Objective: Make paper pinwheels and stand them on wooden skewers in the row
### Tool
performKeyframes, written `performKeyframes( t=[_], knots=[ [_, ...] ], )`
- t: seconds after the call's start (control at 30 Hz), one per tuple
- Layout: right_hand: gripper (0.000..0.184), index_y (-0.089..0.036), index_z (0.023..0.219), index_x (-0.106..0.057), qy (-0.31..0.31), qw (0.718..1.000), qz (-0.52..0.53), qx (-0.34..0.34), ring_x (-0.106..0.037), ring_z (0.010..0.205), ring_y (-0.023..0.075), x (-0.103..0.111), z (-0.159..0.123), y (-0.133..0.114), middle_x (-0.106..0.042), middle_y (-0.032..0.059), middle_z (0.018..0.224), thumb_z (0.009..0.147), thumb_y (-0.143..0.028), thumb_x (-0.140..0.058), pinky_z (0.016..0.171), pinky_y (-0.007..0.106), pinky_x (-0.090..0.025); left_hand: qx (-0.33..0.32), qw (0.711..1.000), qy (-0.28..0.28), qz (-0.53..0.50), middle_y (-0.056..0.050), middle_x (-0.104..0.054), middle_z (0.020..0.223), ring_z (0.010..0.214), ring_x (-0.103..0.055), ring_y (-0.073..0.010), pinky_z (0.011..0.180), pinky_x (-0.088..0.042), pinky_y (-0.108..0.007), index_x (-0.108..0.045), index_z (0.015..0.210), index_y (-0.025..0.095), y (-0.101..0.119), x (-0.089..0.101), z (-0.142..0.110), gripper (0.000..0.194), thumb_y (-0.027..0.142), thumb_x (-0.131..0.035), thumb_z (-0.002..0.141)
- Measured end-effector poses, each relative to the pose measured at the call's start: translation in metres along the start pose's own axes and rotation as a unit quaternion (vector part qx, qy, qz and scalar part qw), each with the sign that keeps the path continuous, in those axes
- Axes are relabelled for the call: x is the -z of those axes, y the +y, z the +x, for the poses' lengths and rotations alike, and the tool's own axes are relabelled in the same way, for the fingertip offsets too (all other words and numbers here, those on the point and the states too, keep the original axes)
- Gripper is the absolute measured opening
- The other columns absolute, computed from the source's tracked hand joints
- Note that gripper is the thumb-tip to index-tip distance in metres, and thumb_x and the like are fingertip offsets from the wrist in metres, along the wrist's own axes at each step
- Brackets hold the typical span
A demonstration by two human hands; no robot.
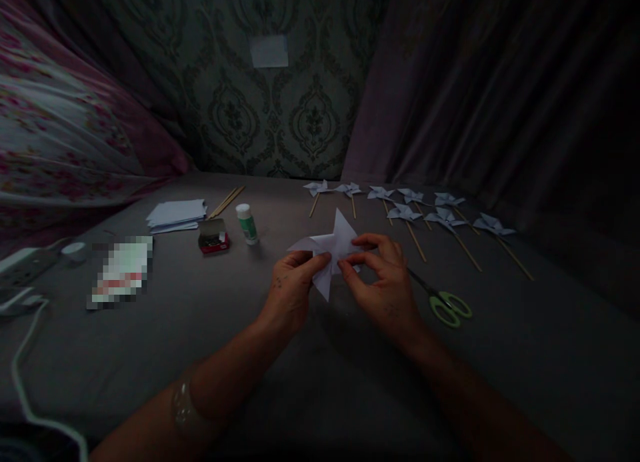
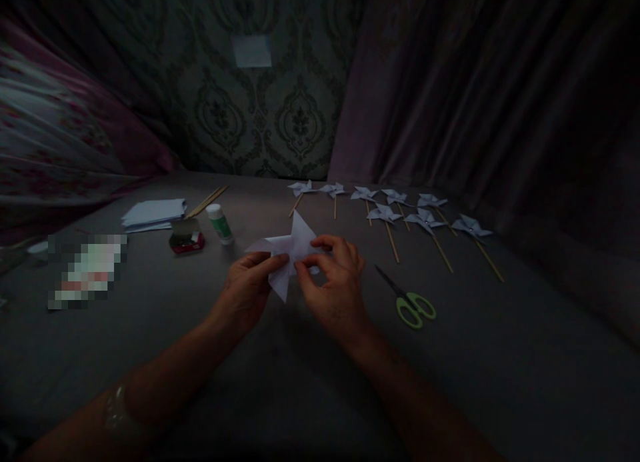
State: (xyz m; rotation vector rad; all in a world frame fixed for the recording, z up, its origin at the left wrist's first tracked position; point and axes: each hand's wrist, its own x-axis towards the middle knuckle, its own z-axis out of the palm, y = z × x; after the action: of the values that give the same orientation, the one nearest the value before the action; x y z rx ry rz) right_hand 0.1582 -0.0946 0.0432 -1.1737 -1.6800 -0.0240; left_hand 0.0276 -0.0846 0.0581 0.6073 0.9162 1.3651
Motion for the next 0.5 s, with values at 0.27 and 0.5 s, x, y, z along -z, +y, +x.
performKeyframes(
  t=[0.27,0.5],
  knots=[
    [0.009,-0.023,0.071,-0.066,0.005,1.000,0.001,-0.015,-0.055,0.099,0.0247,0.0002,-0.0001,-0.0005,-0.061,0.0067,0.102,0.080,-0.024,-0.064,0.089,0.047,-0.042,-0.003,1.000,-0.009,0.005,-0.004,-0.068,0.063,0.055,-0.061,-0.0116,0.055,-0.046,-0.022,-0.069,0.064,0.010,-0.0021,-0.0003,-0.0001,0.017,0.014,-0.080,0.052],
    [0.010,-0.023,0.069,-0.065,0.003,1.000,-0.004,-0.018,-0.055,0.099,0.0252,0.0005,0.0006,-0.0009,-0.061,0.0064,0.101,0.078,-0.022,-0.064,0.089,0.048,-0.041,-0.010,1.000,-0.016,0.018,-0.006,-0.069,0.068,0.058,-0.062,-0.0117,0.057,-0.048,-0.021,-0.070,0.068,0.009,-0.0031,0.0008,-0.0001,0.019,0.015,-0.081,0.054]
  ],
)
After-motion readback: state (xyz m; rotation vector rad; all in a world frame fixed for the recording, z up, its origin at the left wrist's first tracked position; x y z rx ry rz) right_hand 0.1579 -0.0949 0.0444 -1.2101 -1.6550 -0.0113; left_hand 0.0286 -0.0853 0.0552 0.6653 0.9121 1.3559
